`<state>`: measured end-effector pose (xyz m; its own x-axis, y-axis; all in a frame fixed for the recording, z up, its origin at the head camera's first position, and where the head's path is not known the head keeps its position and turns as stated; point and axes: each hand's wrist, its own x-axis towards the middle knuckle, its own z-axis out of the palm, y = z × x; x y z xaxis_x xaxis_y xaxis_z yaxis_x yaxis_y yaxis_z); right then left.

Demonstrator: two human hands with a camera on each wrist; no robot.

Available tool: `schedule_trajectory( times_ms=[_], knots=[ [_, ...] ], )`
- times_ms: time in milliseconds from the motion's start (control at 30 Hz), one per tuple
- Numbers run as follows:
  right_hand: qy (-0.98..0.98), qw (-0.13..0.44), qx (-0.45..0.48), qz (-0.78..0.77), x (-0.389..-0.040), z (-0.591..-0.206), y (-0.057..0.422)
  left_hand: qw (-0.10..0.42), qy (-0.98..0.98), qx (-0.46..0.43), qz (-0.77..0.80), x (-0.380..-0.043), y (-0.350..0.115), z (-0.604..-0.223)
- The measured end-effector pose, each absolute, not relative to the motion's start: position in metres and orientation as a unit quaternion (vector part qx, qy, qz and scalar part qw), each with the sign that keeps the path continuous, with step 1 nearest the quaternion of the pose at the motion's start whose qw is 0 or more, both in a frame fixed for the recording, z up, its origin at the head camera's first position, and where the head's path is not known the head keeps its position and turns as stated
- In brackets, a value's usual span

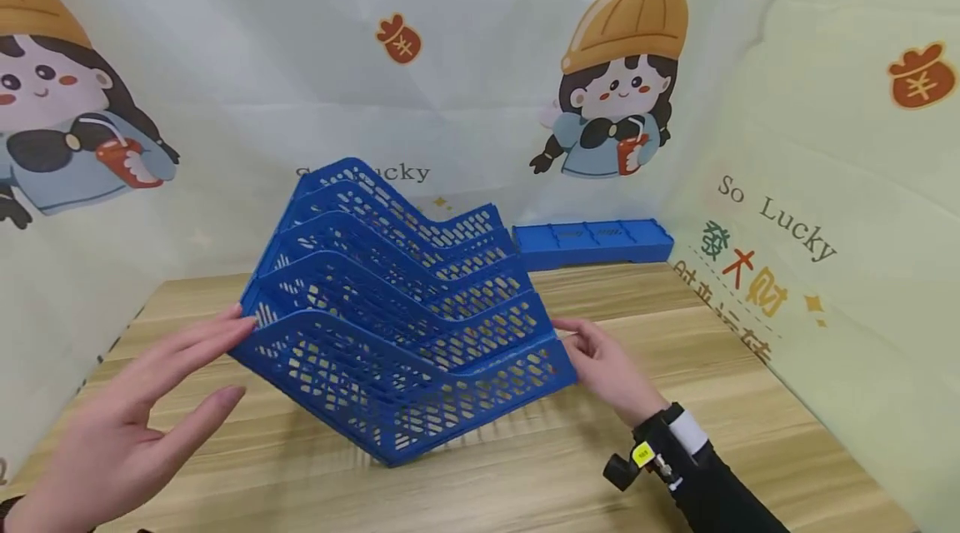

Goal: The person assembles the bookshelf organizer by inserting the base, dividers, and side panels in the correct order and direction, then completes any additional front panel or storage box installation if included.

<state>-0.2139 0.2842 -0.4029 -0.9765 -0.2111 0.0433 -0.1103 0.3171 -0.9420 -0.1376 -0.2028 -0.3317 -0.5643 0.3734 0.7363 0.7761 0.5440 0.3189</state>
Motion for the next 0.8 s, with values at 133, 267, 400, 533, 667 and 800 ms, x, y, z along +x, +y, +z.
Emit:
schedule_trajectory(
  times_ms=[133, 267, 400, 533, 667, 800],
  knots=[
    [0.859, 0.044, -0.089, -0.502, -0.216, -0.425, 0.279, 0.335, -0.782, -0.415, -0.322, -0.149, -0.181, -0.322],
    [0.889, 0.047, -0.089, -0.446, -0.216, -0.435, 0.275, 0.354, -0.743, -0.469, -0.322, -0.157, -0.16, -0.318],
    [0.899, 0.052, -0.099, -0.424, -0.22, -0.43, 0.276, 0.353, -0.729, -0.488, -0.326, -0.161, -0.149, -0.316],
    [0.894, 0.018, -0.107, -0.435, -0.232, -0.417, 0.274, 0.344, -0.737, -0.474, -0.336, -0.161, -0.142, -0.317],
    [0.877, 0.018, -0.14, -0.459, -0.246, -0.408, 0.266, 0.346, -0.752, -0.447, -0.338, -0.164, -0.138, -0.32],
    [0.853, 0.043, -0.166, -0.492, -0.252, -0.408, 0.263, 0.382, -0.746, -0.438, -0.324, -0.17, -0.14, -0.322]
  ],
)
